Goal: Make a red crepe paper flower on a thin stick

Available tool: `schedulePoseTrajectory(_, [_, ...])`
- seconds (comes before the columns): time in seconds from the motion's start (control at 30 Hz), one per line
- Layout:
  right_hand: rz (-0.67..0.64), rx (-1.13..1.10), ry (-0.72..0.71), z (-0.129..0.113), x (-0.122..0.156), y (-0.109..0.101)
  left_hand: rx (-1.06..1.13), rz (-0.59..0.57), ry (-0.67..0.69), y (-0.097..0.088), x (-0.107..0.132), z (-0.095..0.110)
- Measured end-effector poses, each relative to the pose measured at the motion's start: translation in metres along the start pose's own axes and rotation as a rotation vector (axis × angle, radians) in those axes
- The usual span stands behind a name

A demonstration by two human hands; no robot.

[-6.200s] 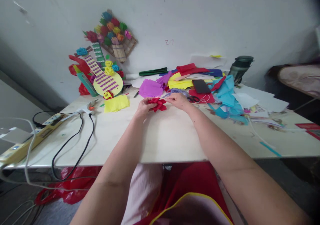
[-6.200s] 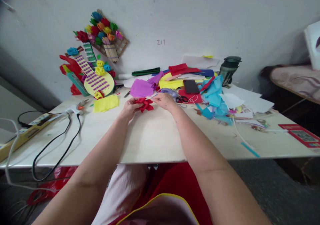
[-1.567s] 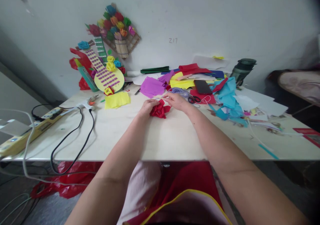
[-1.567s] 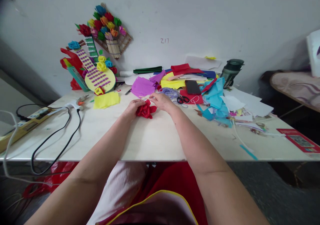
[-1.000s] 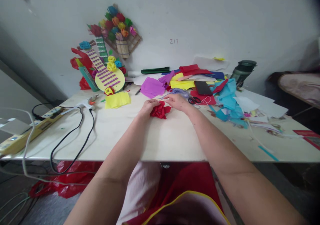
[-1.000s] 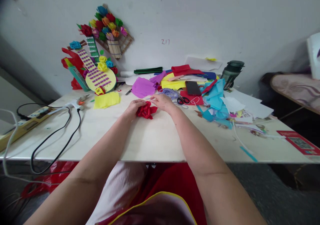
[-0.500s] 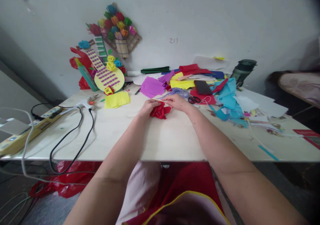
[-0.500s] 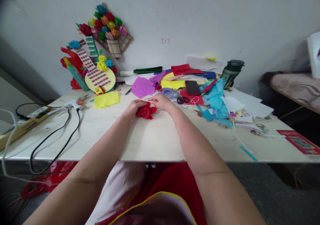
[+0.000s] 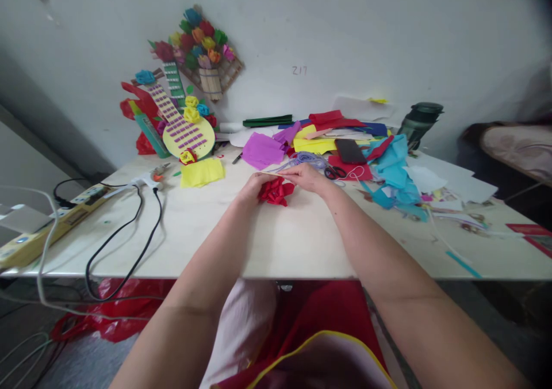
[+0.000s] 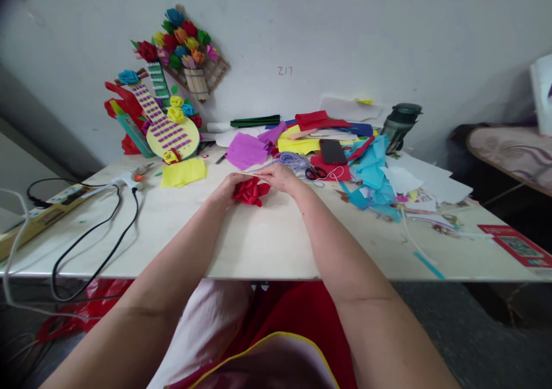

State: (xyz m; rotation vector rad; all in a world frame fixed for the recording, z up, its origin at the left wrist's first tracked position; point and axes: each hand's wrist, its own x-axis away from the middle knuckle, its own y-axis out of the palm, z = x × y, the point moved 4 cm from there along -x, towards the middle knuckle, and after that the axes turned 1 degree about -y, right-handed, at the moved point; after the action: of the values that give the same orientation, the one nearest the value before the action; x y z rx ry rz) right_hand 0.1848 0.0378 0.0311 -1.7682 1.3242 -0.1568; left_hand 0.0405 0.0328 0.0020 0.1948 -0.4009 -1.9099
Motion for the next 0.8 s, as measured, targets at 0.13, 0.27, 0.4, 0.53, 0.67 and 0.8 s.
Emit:
schedulePoseTrajectory(0.13, [-0.001,-0.009,-0.038,0.001,0.0,0.001,0.069,0.06,-0.055,0.001,0.001,0.0])
schedulePoseTrajectory(0.27, [-0.003,0.028,-0.072,0.0,0.0,0.001,0.051,0.083,-0.039,0.002,0.002,0.003])
schedulePoseTrajectory(0.4, [-0.009,0.073,-0.082,-0.003,-0.001,0.0,0.033,0.065,-0.008,0.001,0.002,0.003])
schedulePoseTrajectory(0.53, [-0.011,0.11,-0.083,-0.007,0.0,-0.001,0.037,0.061,0.0,-0.001,0.0,0.002])
schedulePoseTrajectory(0.67, [-0.015,0.126,-0.099,-0.009,0.0,-0.002,0.025,0.072,0.015,-0.002,0.0,0.002])
schedulePoseTrajectory(0.8, [-0.021,0.149,-0.101,-0.01,0.0,-0.003,-0.011,0.047,0.022,-0.002,0.0,0.003])
